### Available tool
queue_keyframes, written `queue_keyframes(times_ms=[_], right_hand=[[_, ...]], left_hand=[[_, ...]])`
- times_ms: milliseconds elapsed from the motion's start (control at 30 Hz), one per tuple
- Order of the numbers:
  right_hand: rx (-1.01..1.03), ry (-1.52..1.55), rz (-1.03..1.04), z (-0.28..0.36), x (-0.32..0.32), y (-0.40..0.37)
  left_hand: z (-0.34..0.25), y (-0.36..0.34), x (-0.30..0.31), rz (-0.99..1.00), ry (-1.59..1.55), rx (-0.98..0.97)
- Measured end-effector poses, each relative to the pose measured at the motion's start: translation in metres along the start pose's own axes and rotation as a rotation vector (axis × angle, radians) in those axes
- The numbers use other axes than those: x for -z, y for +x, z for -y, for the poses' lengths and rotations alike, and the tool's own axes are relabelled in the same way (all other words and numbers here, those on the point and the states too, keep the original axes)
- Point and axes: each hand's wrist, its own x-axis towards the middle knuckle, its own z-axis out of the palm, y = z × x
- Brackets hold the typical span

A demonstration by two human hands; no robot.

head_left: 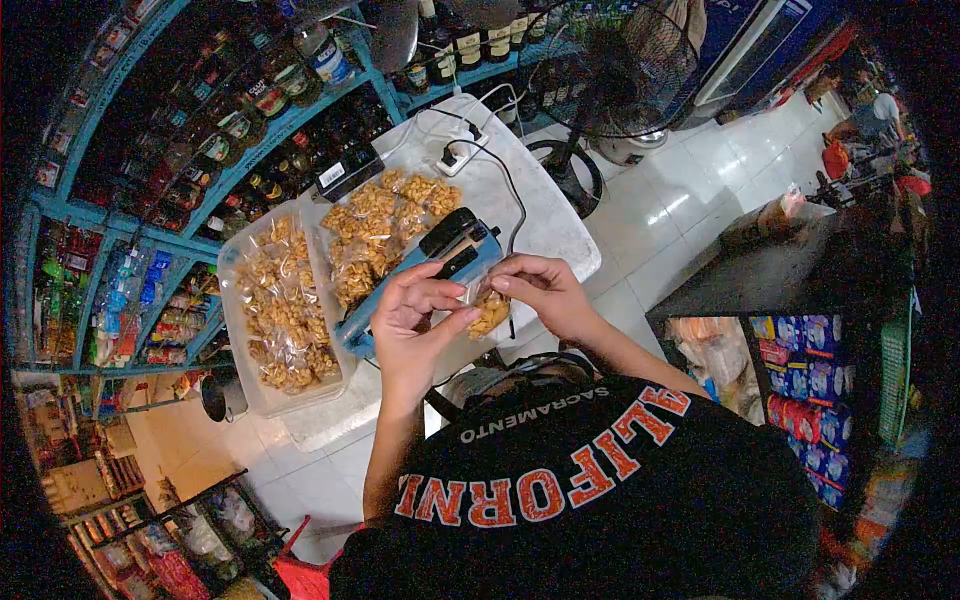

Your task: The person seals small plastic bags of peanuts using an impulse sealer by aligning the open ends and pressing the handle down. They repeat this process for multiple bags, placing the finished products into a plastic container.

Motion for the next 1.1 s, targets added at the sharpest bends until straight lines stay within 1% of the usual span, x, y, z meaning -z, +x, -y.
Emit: queue_keyframes(times_ms=[100, 167, 200, 300, 367, 400, 433, 467, 500, 533, 567, 600, 667, 700, 733, 767, 800, 867, 900, 933, 1000, 1033, 1067, 1100], right_hand=[[0.007, -0.041, -0.021, 0.004, -0.001, -0.001], [-0.091, -0.012, -0.035, 0.004, 0.000, 0.000], [-0.092, -0.012, -0.035, 0.003, 0.000, 0.000], [-0.055, -0.020, 0.009, 0.001, 0.000, 0.001], [0.016, -0.029, -0.039, 0.003, -0.008, 0.001], [0.015, -0.030, -0.040, 0.004, -0.009, 0.001], [0.059, -0.049, -0.061, 0.005, -0.011, 0.001], [0.103, -0.069, -0.082, 0.006, -0.012, 0.000], [0.103, -0.070, -0.084, 0.006, -0.011, 0.001], [0.114, -0.116, -0.153, 0.007, -0.010, 0.001], [0.126, -0.161, -0.220, 0.007, -0.009, 0.003], [0.126, -0.161, -0.219, 0.007, -0.008, 0.003], [0.199, -0.283, -0.214, 0.008, -0.008, 0.004], [0.198, -0.282, -0.215, 0.009, -0.009, 0.003], [0.249, -0.369, -0.191, 0.012, -0.012, 0.003], [0.300, -0.456, -0.167, 0.014, -0.013, 0.003], [0.301, -0.456, -0.168, 0.013, -0.013, 0.003], [0.281, -0.384, -0.120, 0.009, -0.013, 0.003], [0.229, -0.313, -0.088, 0.009, -0.012, 0.002], [0.237, -0.315, -0.091, 0.010, -0.013, 0.003], [0.190, -0.057, -0.019, 0.011, -0.015, 0.004], [0.161, -0.046, 0.038, 0.012, -0.013, 0.004], [0.164, -0.046, 0.036, 0.012, -0.011, 0.004], [0.203, -0.145, 0.044, 0.011, -0.007, 0.005]], left_hand=[[-0.003, 0.000, 0.001, 0.003, 0.002, -0.019], [-0.003, 0.000, 0.002, 0.001, -0.002, -0.022], [-0.003, -0.001, 0.003, -0.016, -0.026, -0.015], [0.000, -0.002, 0.004, -0.059, -0.074, -0.027], [0.003, -0.002, 0.003, -0.084, -0.097, -0.045], [0.003, -0.003, 0.001, -0.129, -0.131, -0.086], [0.004, -0.003, 0.000, -0.173, -0.165, -0.127], [0.005, -0.003, 0.001, -0.172, -0.166, -0.126], [0.006, -0.003, 0.002, -0.213, -0.124, -0.166], [0.007, -0.002, 0.004, -0.254, -0.082, -0.207], [0.005, -0.001, 0.004, -0.253, -0.083, -0.207], [0.001, -0.001, 0.005, -0.251, -0.029, -0.191], [-0.004, 0.001, 0.004, -0.251, 0.026, -0.172], [-0.006, 0.002, 0.003, -0.146, 0.097, -0.184], [-0.007, 0.003, 0.001, -0.040, 0.168, -0.195], [-0.007, 0.003, -0.004, -0.047, 0.205, -0.143], [-0.005, 0.003, -0.005, -0.045, 0.205, -0.143], [0.001, 0.003, -0.005, 0.021, 0.444, -0.164], [-0.004, 0.004, -0.010, -0.032, 0.461, -0.160], [-0.004, 0.005, -0.010, -0.028, 0.461, -0.169], [-0.006, 0.006, -0.010, -0.045, 0.606, -0.375], [-0.008, 0.007, -0.012, -0.048, 0.655, -0.421], [-0.011, 0.008, -0.011, -0.046, 0.655, -0.423], [-0.013, 0.009, -0.010, -0.026, 0.707, -0.451]])
